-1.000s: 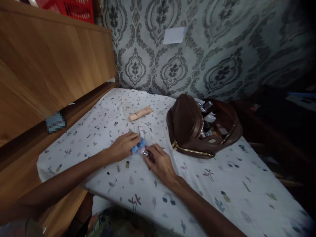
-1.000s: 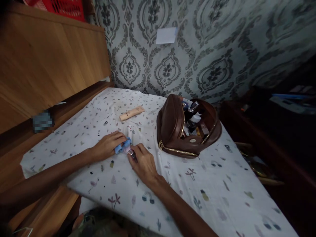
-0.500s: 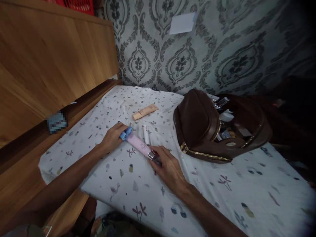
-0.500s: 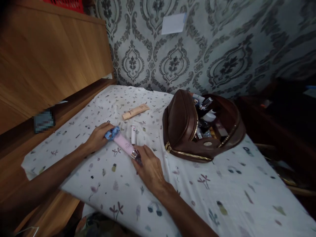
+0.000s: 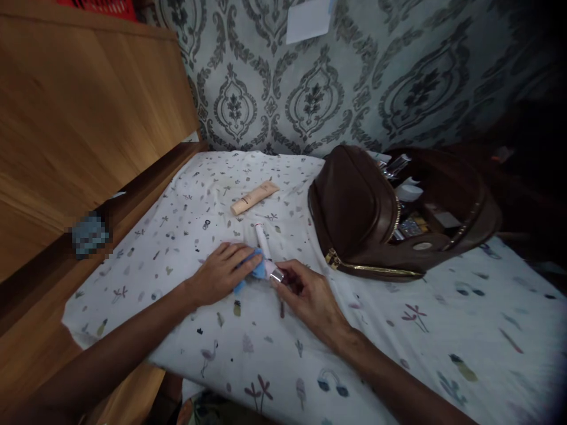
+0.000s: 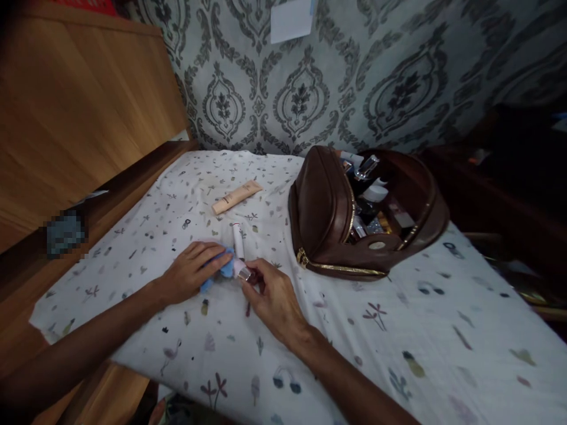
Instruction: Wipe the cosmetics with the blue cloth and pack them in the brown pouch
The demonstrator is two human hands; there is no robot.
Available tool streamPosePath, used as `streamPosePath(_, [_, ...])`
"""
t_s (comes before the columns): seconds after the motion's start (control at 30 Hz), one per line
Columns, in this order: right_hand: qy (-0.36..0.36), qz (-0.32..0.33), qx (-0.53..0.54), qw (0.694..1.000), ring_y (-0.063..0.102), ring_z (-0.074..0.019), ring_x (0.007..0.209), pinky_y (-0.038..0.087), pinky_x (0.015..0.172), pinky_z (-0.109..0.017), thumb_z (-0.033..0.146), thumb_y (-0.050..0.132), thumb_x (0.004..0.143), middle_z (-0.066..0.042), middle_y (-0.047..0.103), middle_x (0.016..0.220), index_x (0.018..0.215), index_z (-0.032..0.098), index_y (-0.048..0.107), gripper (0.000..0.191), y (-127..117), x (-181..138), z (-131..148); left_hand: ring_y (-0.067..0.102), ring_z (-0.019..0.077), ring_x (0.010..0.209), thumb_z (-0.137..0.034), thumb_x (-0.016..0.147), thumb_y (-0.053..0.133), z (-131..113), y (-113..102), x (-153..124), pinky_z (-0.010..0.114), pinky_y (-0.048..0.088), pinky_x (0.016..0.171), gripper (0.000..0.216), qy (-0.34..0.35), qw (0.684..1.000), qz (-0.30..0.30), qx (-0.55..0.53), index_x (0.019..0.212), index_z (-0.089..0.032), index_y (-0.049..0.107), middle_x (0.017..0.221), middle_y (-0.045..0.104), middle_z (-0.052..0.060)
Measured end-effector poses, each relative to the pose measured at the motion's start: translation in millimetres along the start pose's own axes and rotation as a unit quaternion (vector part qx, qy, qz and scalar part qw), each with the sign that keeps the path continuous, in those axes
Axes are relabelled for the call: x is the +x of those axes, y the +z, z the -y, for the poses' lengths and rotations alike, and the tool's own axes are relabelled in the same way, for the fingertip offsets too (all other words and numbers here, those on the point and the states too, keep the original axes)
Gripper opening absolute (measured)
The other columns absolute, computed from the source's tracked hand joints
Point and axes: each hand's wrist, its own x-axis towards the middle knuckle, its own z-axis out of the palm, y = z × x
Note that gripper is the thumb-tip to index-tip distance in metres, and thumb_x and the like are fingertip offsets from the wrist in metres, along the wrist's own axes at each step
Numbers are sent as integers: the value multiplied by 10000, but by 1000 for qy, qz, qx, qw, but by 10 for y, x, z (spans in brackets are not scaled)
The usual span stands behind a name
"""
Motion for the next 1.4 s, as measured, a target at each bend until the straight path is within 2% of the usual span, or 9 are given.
streamPosePath(0.2, [50,5,83,995,572,-145,608,438,547,-247,411,620,845,0,636,691,962,192,650,251,-53,2,14,586,275,1028,-105,944,426,269,30,-128,424,529,830,392,-95,995,1,7,1320,-155,524,1135,633,156])
streamPosePath(0.37, [98,-2,179,979,564,-142,591,437,511,-244,434,688,780,4,639,690,1008,192,627,338,-54,24,-20,598,249,984,-47,892,426,334,86,-180,383,550,790,399,-150,987,16,-46,1248,-152,569,1106,632,140])
streamPosePath(0.57, [55,-48,206,976,599,-146,680,502,603,-268,422,734,770,-13,660,790,1010,202,705,327,-53,62,-107,617,215,923,-45,879,438,327,93,-183,333,543,752,341,-173,981,-1,-86,1137,-171,624,1008,651,96])
streamPosePath(0.77, [-30,-93,139,986,624,-151,724,538,651,-279,325,678,838,-34,669,871,999,222,738,201,-48,44,-97,607,227,988,-100,944,439,169,-81,90,369,525,818,335,-148,980,-71,-108,1239,-161,583,1090,645,128])
streamPosePath(0.83, [-54,-96,122,986,640,-149,725,559,668,-281,268,674,830,-31,681,907,1071,228,703,246,-42,21,-100,600,240,1043,-122,949,449,50,-145,247,392,511,858,348,-95,987,-54,-115,1278,-165,555,1144,640,136])
streamPosePath(1.0, [-72,-77,70,992,688,-168,792,595,752,-316,168,645,791,-44,710,1004,1164,230,603,380,-23,-30,-139,617,245,1009,-77,888,425,-138,-152,504,444,460,932,365,26,994,72,-83,1218,-153,562,1099,664,116])
streamPosePath(1.07, [-61,-76,75,992,691,-167,777,601,720,-307,181,651,793,-48,710,1005,1125,226,597,339,-16,-33,-147,620,244,960,-68,855,438,-80,-114,483,442,460,911,350,13,993,92,-70,1163,-153,580,1048,670,105])
streamPosePath(1.2, [-43,-80,87,992,678,-149,718,596,651,-277,207,661,808,-43,703,981,1057,220,619,253,-14,-18,-136,610,253,945,-100,843,477,207,-77,289,406,478,830,298,-74,991,102,-52,1105,-169,602,1039,664,104])
streamPosePath(1.4, [-30,-79,96,992,669,-152,736,591,696,-297,241,675,789,-46,686,955,1007,217,684,220,-32,26,-122,591,222,909,-111,850,453,458,-91,52,337,502,763,275,-160,977,110,-89,1069,-195,595,1009,620,84])
